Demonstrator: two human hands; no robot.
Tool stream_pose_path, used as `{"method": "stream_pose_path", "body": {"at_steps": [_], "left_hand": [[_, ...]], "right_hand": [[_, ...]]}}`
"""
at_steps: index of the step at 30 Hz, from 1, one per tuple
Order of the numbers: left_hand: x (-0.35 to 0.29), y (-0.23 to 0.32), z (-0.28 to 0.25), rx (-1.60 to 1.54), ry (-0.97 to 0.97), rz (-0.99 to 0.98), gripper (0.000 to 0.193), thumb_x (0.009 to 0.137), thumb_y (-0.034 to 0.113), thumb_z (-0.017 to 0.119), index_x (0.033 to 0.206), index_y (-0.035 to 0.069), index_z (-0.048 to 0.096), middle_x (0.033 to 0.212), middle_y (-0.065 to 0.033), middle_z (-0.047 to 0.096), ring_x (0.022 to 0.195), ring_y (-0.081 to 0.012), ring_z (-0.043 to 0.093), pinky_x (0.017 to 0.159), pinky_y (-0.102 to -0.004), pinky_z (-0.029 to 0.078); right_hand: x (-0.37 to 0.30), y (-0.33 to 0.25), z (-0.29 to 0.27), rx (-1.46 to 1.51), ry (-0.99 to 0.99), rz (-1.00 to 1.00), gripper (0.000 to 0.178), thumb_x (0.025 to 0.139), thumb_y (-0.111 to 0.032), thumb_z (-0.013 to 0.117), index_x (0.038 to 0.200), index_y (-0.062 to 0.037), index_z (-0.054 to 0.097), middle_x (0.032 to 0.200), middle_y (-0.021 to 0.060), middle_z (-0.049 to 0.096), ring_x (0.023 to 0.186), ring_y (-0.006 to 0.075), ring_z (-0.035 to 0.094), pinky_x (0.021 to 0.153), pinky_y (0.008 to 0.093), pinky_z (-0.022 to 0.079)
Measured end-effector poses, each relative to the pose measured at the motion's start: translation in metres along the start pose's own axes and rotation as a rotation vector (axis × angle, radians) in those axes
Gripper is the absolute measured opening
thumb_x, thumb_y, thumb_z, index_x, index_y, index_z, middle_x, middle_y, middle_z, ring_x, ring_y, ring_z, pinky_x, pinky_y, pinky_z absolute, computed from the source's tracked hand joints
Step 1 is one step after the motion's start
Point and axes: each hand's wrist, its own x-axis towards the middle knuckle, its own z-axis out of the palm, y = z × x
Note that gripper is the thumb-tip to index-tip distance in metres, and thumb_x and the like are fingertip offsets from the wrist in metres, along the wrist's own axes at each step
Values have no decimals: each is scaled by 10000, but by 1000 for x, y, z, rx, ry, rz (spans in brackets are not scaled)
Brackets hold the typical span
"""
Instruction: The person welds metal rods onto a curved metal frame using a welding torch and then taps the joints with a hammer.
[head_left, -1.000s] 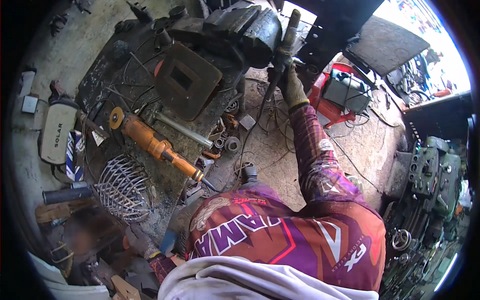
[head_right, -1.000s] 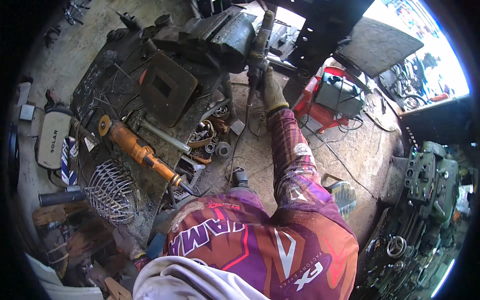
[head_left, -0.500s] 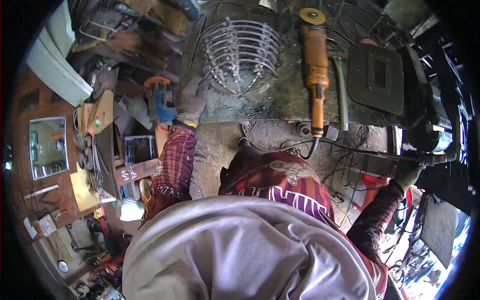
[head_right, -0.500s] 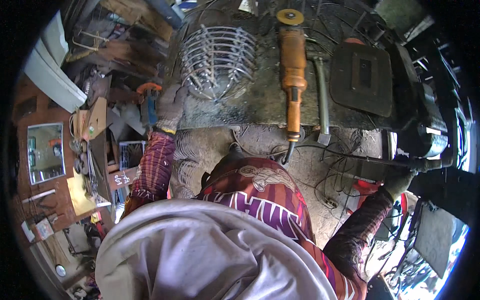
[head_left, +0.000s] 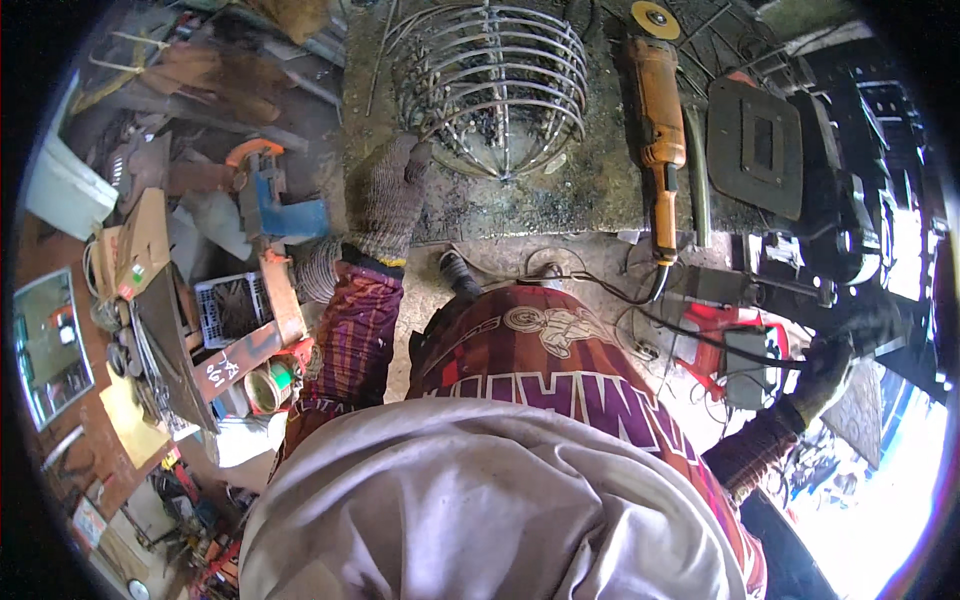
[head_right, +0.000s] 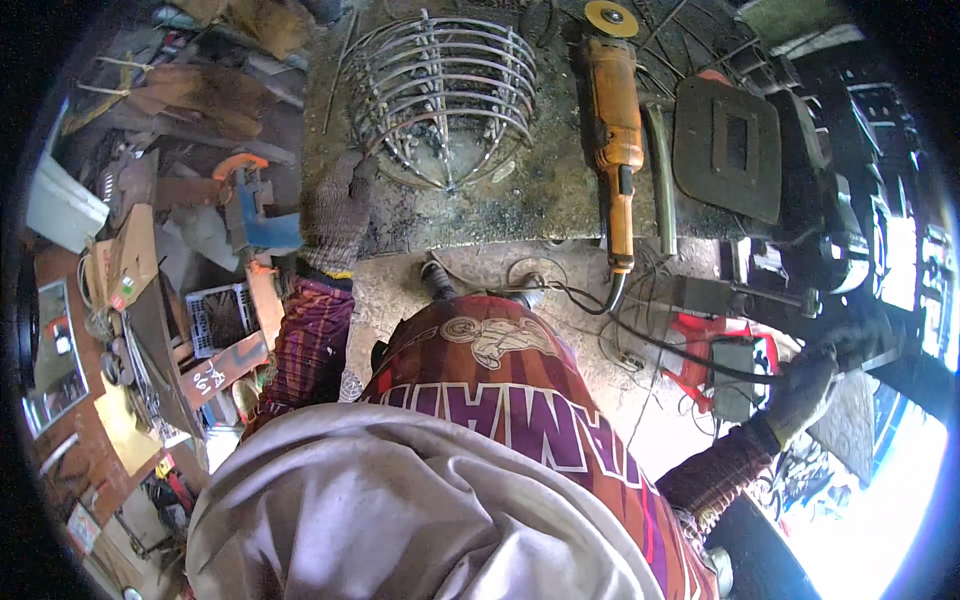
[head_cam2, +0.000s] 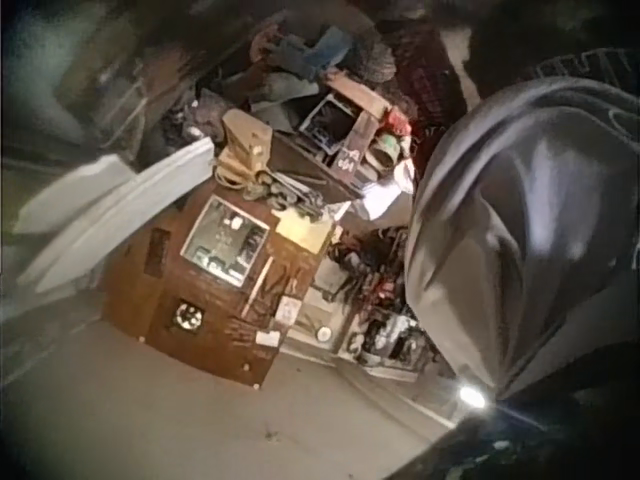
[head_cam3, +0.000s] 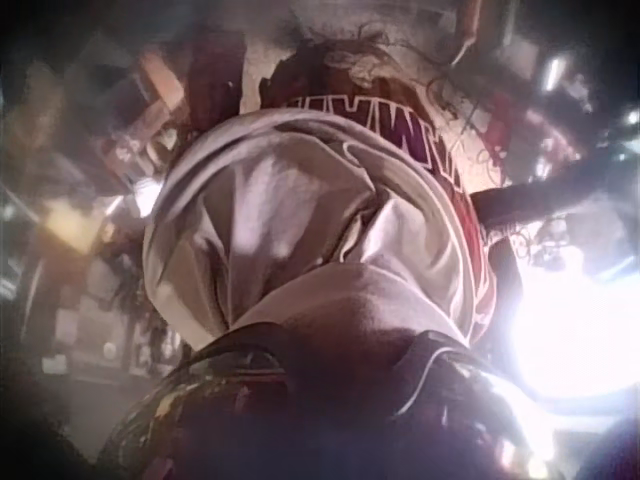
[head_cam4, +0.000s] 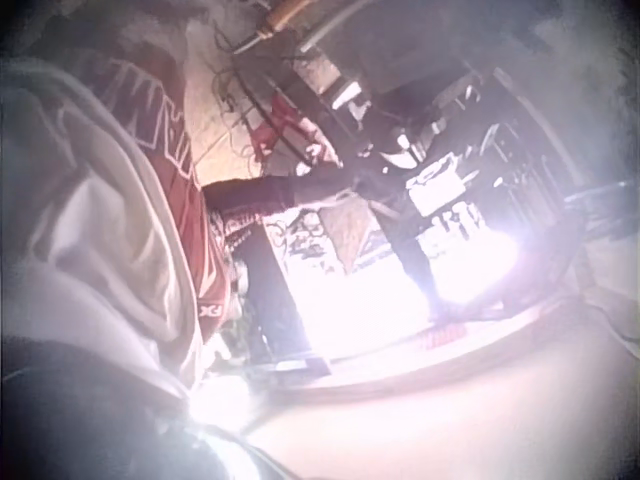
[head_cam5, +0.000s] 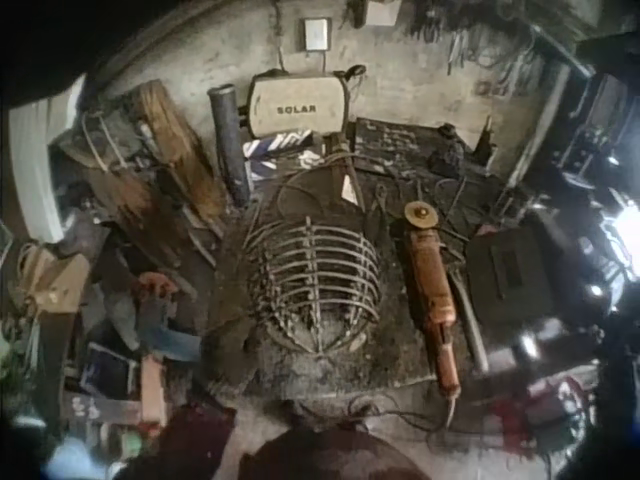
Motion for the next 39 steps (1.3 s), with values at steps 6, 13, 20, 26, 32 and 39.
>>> {"method": "stream_pose_path", "body": {"at_steps": [6,13,20,26,32,39], "left_hand": [[8,14,-10,56,27,54,238,993,314,652,1040,86,701,913,-170,712,832,-410,691,717,-482,542],[9,17,-17,66,-18,33,313,1002,378,602,968,84,704,904,-149,725,833,-380,698,727,-462,542],[10,18,-16,97,-9,54,273,1002,346,610,969,92,703,920,-147,724,857,-373,692,741,-476,516],[9,21,-19,54,-2,43,206,976,285,661,993,83,699,897,-135,717,857,-362,686,737,-462,526],[8,18,-15,78,34,66,216,969,298,679,1010,87,702,899,-124,723,833,-354,683,742,-457,529],[10,21,-18,99,20,87,190,962,282,692,990,94,695,889,-114,714,843,-346,677,751,-454,525]], "right_hand": [[-89,-79,143,199,-255,283,444,1031,-220,556,1394,35,549,971,65,682,795,117,643,629,239,499],[-114,-142,236,-211,-632,231,464,1028,-222,556,1445,-20,523,940,57,681,605,91,588,536,221,477],[-128,-157,281,-331,-848,-15,568,978,-120,608,1517,-11,463,1147,104,683,880,103,653,716,249,545],[-126,-144,305,-529,-960,-425,654,895,-132,712,1499,-6,493,1214,191,716,1081,174,699,905,319,543],[-131,-151,315,-562,-1070,-346,595,889,-148,722,1450,-31,560,1074,179,756,956,217,749,838,342,561],[-131,-143,320,-609,-1039,-480,603,883,-158,733,1452,-53,565,1055,190,754,890,212,752,797,351,568]]}}
